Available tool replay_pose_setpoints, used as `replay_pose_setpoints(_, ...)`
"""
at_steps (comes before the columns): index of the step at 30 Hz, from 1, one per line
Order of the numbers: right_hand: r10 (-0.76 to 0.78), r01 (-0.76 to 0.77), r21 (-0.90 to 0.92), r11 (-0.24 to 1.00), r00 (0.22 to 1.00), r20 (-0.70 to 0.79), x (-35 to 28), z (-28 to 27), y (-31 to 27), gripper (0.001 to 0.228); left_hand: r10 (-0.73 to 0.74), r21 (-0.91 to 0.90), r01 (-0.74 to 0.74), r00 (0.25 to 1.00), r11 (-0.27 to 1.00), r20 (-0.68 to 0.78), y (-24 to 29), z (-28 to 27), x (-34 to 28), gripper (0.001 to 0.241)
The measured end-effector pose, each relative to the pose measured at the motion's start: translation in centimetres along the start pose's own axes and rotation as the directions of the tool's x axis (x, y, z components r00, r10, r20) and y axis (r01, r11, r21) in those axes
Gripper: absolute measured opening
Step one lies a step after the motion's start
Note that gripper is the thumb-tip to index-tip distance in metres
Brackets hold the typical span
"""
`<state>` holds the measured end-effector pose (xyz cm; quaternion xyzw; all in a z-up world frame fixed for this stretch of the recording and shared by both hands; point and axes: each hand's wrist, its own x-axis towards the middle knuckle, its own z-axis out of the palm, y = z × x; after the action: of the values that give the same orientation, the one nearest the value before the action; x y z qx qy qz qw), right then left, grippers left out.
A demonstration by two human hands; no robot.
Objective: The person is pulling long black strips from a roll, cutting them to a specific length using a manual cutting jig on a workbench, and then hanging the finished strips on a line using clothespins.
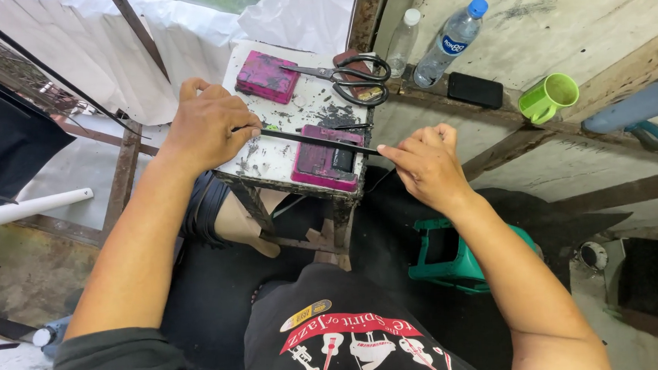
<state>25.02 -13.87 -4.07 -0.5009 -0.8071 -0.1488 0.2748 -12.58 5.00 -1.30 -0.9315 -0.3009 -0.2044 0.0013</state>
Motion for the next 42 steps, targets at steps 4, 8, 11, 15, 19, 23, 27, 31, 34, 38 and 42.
replay_pose_setpoints(4, -0.015, 0.015, -0.020, 1.000, 0.999, -0.033, -0.2, 0.5, -0.1, 0.023, 0.034, 0.083, -0.031, 0.999, 0.996, -0.035, -0.4, 1.1, -0.4, 0.010)
replay_pose_setpoints(8, 0.012, -0.014, -0.035, 0.999, 0.999, -0.049, -0.6, 0.3, -0.3, 0.024, 0.048, 0.105, -0.044, 0.998, 0.994, -0.041, -0.3, 1.9, -0.4, 0.009)
replay_pose_setpoints(11, 0.021, -0.023, -0.047, 0.999, 0.999, -0.042, -1.0, -0.2, 0.0, 0.027, 0.072, 0.119, -0.066, 0.996, 0.991, -0.046, 0.4, 1.9, -0.1, 0.008)
replay_pose_setpoints(15, 0.038, -0.040, -0.065, 0.997, 0.999, -0.032, -2.1, -1.0, 0.4, 0.024, 0.086, 0.117, -0.081, 0.996, 0.990, -0.036, 1.3, 2.6, 0.3, 0.008)
replay_pose_setpoints(19, 0.059, -0.065, -0.104, 0.992, 0.996, -0.063, -3.1, -2.0, 0.4, 0.021, 0.163, 0.104, -0.157, 0.986, 0.982, -0.045, 2.9, 2.6, 1.2, 0.008)
replay_pose_setpoints(23, 0.102, -0.109, -0.121, 0.987, 0.993, -0.059, -4.3, -3.4, 0.4, 0.023, 0.231, 0.062, -0.227, 0.970, 0.972, -0.073, 4.3, 3.1, 2.0, 0.010)
replay_pose_setpoints(27, 0.154, -0.159, -0.110, 0.981, 0.987, -0.050, -5.6, -4.4, 0.6, 0.021, 0.265, 0.053, -0.260, 0.959, 0.964, -0.103, 5.7, 4.0, 2.8, 0.010)
replay_pose_setpoints(31, 0.167, -0.180, -0.139, 0.974, 0.981, -0.100, -7.2, -5.1, 1.2, 0.018, 0.297, 0.019, -0.297, 0.948, 0.955, -0.118, 7.1, 4.3, 3.8, 0.011)
replay_pose_setpoints(34, 0.191, -0.204, -0.145, 0.968, 0.977, -0.093, -8.1, -5.7, 1.4, 0.018, 0.312, 0.001, -0.313, 0.944, 0.950, -0.111, 8.2, 4.4, 4.6, 0.011)
replay_pose_setpoints(38, 0.213, -0.229, -0.156, 0.961, 0.971, -0.111, -9.6, -6.1, 2.2, 0.019, 0.332, -0.027, -0.337, 0.936, 0.941, -0.112, 9.3, 4.9, 5.2, 0.014)
replay_pose_setpoints(42, 0.319, -0.321, -0.100, 0.942, 0.947, -0.040, -10.5, -6.6, 3.2, 0.018, 0.329, -0.077, -0.336, 0.940, 0.939, -0.095, 10.0, 4.9, 6.0, 0.011)
